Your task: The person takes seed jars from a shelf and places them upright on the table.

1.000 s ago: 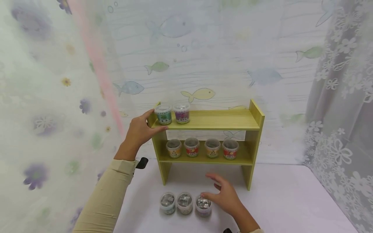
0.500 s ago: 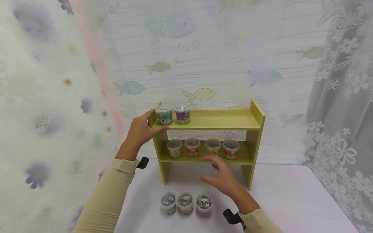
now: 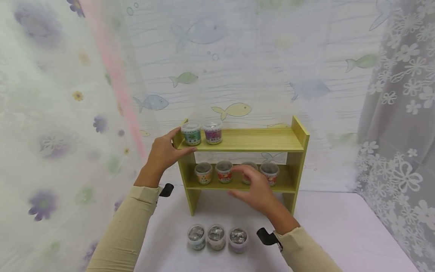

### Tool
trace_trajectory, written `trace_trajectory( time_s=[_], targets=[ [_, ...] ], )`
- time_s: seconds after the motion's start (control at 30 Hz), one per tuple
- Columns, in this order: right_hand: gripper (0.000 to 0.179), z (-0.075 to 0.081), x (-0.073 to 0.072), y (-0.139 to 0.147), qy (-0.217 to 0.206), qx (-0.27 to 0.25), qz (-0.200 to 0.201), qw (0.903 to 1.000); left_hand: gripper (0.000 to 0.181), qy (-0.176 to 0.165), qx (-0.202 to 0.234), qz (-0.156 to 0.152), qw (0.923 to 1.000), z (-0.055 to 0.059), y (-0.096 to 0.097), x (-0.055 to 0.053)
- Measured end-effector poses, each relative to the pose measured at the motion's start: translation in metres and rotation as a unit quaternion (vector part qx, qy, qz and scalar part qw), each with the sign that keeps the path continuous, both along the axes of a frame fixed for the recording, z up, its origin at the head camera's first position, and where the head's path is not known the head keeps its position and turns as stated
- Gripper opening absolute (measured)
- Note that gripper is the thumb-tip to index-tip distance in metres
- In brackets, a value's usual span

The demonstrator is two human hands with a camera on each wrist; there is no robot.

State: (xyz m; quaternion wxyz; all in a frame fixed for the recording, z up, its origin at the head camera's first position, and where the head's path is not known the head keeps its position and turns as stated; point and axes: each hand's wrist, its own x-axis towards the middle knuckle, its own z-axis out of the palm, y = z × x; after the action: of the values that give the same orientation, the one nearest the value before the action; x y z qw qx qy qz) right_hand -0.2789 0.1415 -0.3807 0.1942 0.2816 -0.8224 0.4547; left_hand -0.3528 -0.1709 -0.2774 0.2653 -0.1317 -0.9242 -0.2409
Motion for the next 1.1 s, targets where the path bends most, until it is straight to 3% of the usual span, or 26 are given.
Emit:
trace_trajectory(
  time_s=[0.3, 0.6, 0.83, 1.1],
  targets=[
    [0.066, 0.025, -0.004, -0.003, 0.025, 0.022, -0.024, 0.9992, 0.107, 0.003, 0.001, -0.001, 1.0000, -0.001, -0.001, -0.003],
    [0.060, 0.045, -0.011, -0.009, 0.049, 0.015, -0.022, 0.9985, 0.108, -0.001, 0.006, -0.004, 1.0000, -0.002, -0.001, -0.002],
    [0.055, 0.065, -0.014, -0.015, 0.086, 0.025, -0.039, 0.9952, 0.107, 0.005, 0.002, -0.010, 0.9999, -0.002, -0.003, -0.002],
    [0.056, 0.083, -0.024, -0.018, 0.064, 0.013, -0.046, 0.9968, 0.108, 0.000, 0.002, -0.009, 1.0000, -0.002, -0.002, -0.001]
  ],
)
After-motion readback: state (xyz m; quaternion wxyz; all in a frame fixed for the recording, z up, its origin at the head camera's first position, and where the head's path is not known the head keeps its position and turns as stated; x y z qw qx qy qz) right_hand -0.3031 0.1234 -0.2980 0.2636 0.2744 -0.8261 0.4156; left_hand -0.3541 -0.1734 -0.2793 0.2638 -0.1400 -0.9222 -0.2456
